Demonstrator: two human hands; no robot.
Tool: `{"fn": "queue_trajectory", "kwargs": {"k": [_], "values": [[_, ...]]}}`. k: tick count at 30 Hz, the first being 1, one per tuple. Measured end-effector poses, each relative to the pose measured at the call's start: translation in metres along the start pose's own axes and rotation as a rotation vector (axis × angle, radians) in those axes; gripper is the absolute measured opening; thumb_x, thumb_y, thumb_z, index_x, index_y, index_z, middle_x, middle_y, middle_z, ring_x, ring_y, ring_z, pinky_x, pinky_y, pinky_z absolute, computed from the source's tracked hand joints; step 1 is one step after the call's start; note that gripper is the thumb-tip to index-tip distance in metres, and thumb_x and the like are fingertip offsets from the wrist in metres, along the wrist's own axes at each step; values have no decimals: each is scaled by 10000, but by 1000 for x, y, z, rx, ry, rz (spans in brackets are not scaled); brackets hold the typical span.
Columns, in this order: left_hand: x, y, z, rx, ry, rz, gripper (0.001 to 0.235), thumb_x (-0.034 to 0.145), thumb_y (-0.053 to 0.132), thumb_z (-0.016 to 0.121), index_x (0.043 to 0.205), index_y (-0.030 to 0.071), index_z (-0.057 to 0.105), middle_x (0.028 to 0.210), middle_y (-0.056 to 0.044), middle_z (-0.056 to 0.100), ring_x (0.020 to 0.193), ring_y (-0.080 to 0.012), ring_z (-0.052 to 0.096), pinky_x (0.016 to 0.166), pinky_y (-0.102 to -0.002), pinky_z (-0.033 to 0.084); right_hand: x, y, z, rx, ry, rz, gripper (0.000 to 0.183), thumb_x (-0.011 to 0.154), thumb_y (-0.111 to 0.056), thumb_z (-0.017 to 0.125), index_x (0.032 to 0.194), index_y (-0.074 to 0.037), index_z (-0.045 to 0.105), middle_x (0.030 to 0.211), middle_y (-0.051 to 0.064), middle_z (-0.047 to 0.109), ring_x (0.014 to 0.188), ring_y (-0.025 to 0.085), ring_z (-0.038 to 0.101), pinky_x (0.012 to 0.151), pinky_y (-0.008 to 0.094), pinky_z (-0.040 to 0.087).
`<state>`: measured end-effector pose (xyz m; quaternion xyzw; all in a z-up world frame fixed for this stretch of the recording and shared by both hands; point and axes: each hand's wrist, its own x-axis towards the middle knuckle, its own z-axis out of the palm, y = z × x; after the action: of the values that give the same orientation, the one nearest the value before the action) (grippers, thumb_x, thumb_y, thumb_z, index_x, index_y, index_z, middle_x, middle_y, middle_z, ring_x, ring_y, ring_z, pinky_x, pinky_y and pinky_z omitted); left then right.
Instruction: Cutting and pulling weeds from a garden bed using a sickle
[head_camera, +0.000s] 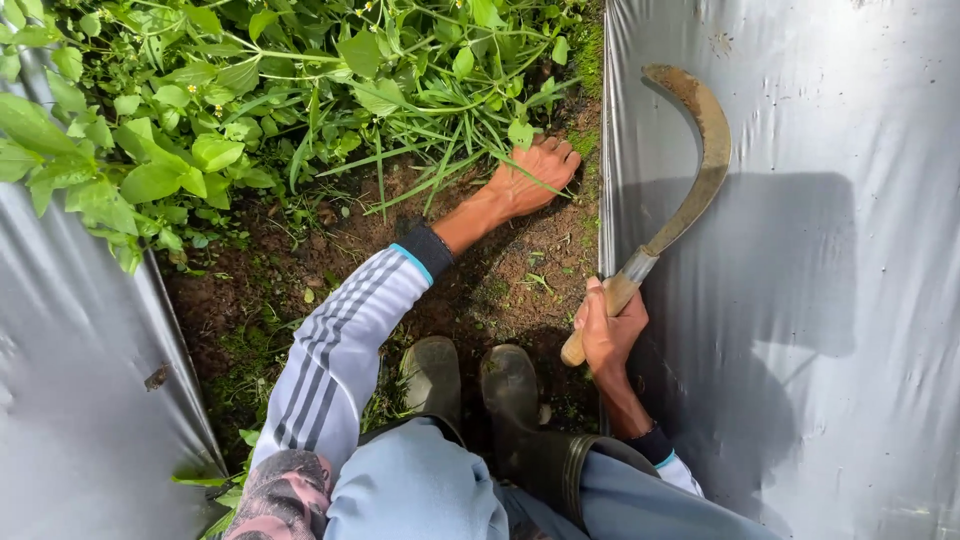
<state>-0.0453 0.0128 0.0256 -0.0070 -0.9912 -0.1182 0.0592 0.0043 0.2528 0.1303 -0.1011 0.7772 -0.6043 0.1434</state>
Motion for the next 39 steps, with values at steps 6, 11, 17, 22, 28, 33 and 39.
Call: {"fn": "queue_trajectory", "kwargs": {"k": [6, 11, 17, 22, 28, 33, 39], "values": [[37, -36, 93, 348, 217, -128, 133, 902, 88, 568, 948, 25, 676, 885, -160, 577, 763, -279, 656, 864, -449, 561, 1, -3, 7, 29, 0, 7, 183, 977, 4, 655, 811, -42, 592, 463, 120, 546, 370, 205, 601, 414, 300, 485], [7, -51, 200, -239, 212, -271, 219, 1056, 204, 506, 1080, 19, 622, 884, -39, 562, 602, -64, 475, 587, -228, 470, -4, -1, 2, -22, -6, -26, 211, 974, 0, 659, 785, -48, 577, 458, 101, 539, 372, 198, 597, 414, 302, 477], [-54, -45, 64, -65, -193, 44, 170, 1037, 167, 533, 890, 114, 599, 758, 10, 510, 578, -120, 467, 564, -240, 500, 2, -15, -3, -109, -27, -68, 267, 975, 0, 651, 730, -63, 563, 429, 75, 533, 355, 194, 583, 433, 320, 500], [-35, -24, -10, 233, -352, 157, 106, 1018, 140, 513, 965, 119, 603, 808, -24, 541, 682, -173, 550, 577, -278, 546, -1, -26, 9, -73, -36, -31, 263, 965, -12, 643, 727, -65, 543, 419, 63, 507, 351, 152, 545, 442, 303, 481], [-5, -52, 88, 1236, -111, 233, 258, 943, -25, 700, 1190, 7, 767, 1094, -189, 728, 1122, -334, 634, 1107, -569, 409, -5, -35, 7, 0, -88, 184, 246, 973, -130, 648, 801, -88, 478, 507, 26, 468, 395, 115, 456, 386, 296, 413], [40, -55, 161, -625, -193, -792, 313, 1114, 436, 301, 872, 244, 355, 768, 57, 288, 589, -86, 301, 490, -253, 342, -4, -30, -3, 16, -44, 203, 208, 972, -74, 625, 820, -75, 484, 507, 22, 451, 394, 116, 446, 378, 300, 410], [-19, -38, 28, -477, -261, -280, 339, 1137, 212, 163, 803, 249, 204, 687, 11, 173, 591, -156, 161, 501, -283, 328, 1, -31, -1, 56, -37, 241, 225, 970, -94, 638, 822, -81, 469, 523, 21, 443, 403, 112, 438, 373, 293, 399]]}}
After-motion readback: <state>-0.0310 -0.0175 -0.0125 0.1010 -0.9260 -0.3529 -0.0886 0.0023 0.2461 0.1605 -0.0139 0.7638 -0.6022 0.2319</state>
